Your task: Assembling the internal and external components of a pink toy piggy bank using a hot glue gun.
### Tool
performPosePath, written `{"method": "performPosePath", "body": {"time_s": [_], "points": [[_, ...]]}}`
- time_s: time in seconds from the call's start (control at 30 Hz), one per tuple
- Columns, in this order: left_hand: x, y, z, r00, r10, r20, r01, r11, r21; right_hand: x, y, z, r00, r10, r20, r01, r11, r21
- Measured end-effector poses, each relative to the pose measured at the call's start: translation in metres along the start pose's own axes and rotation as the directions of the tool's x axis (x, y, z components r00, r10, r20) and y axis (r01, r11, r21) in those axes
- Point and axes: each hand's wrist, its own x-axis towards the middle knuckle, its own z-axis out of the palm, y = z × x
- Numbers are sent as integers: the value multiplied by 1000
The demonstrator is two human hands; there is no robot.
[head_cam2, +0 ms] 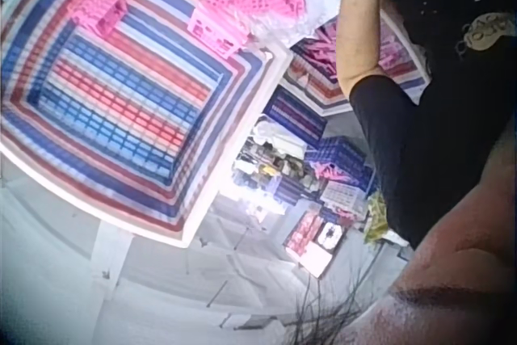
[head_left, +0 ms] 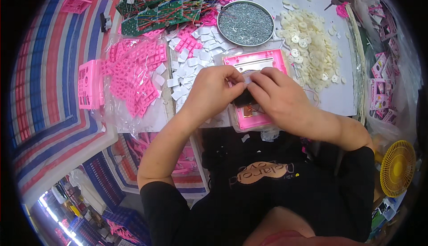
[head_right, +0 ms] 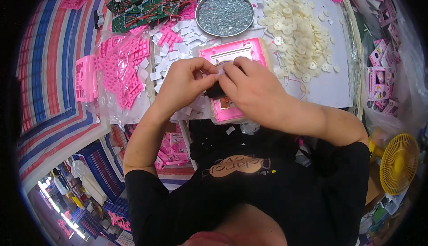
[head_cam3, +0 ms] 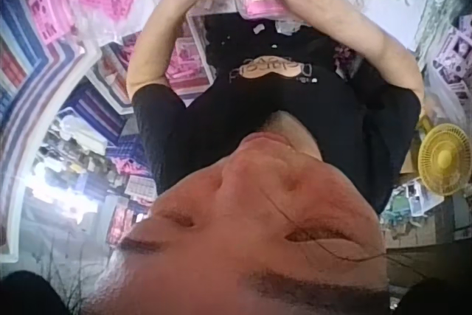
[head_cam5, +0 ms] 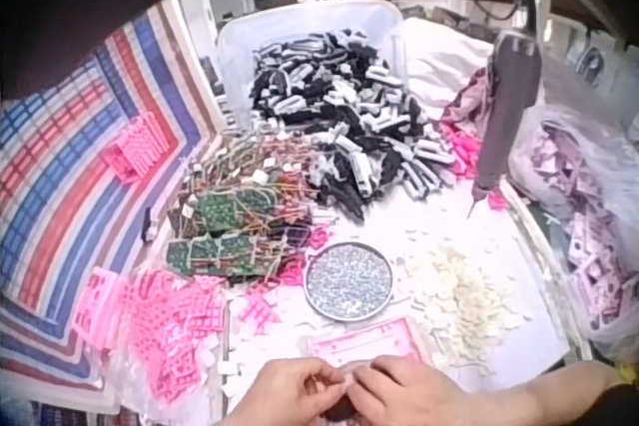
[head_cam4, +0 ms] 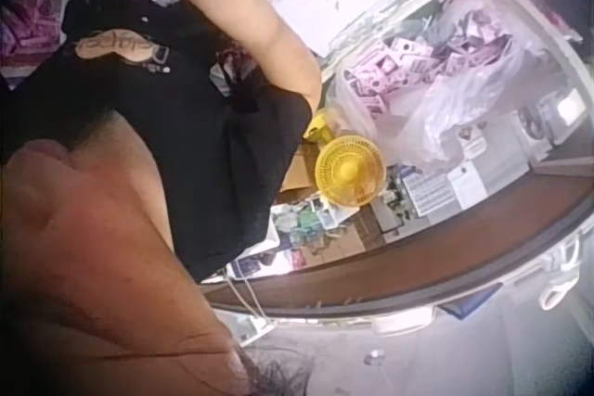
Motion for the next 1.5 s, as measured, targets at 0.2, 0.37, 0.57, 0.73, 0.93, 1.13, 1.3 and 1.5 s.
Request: {"method": "performPosePath", "body": {"time_s": [0.2, 0.37, 0.57, 0.73, 0.93, 1.13, 1.3, 1.5], "points": [[9, 0, -1, 999, 35, -4, -34, 993, 112, 1, -3, -11, 996, 31, 84, -30, 1000, -6], [23, 2, -12, 937, 343, -69, -308, 901, 306, -1, 43, -35, 992, 115, -49, -77, 868, 491], [113, -11, -18, 918, 356, -175, -98, 631, 770, 50, 159, -54, 645, 457, -612, -6, 804, 594], [122, -16, -8, 908, 393, -143, -120, 573, 811, 116, 209, -66, 675, 542, -501, 259, 462, 848], [137, -19, -4, 810, 576, -112, -213, 467, 858, 157, 184, -91, 849, 357, -389, 150, 543, 827], [137, -26, -5, 825, 559, -82, -180, 397, 900, 135, 134, -78, 899, 334, -284, 131, 413, 901], [114, -2, -18, 911, 387, -145, -272, 826, 494, 78, 121, -65, 884, 393, -255, 140, 299, 944], [-8, 20, 24, 758, 638, -134, -463, 671, 579, 16, 35, -52, 831, 427, -357, 383, 28, 923]]}}
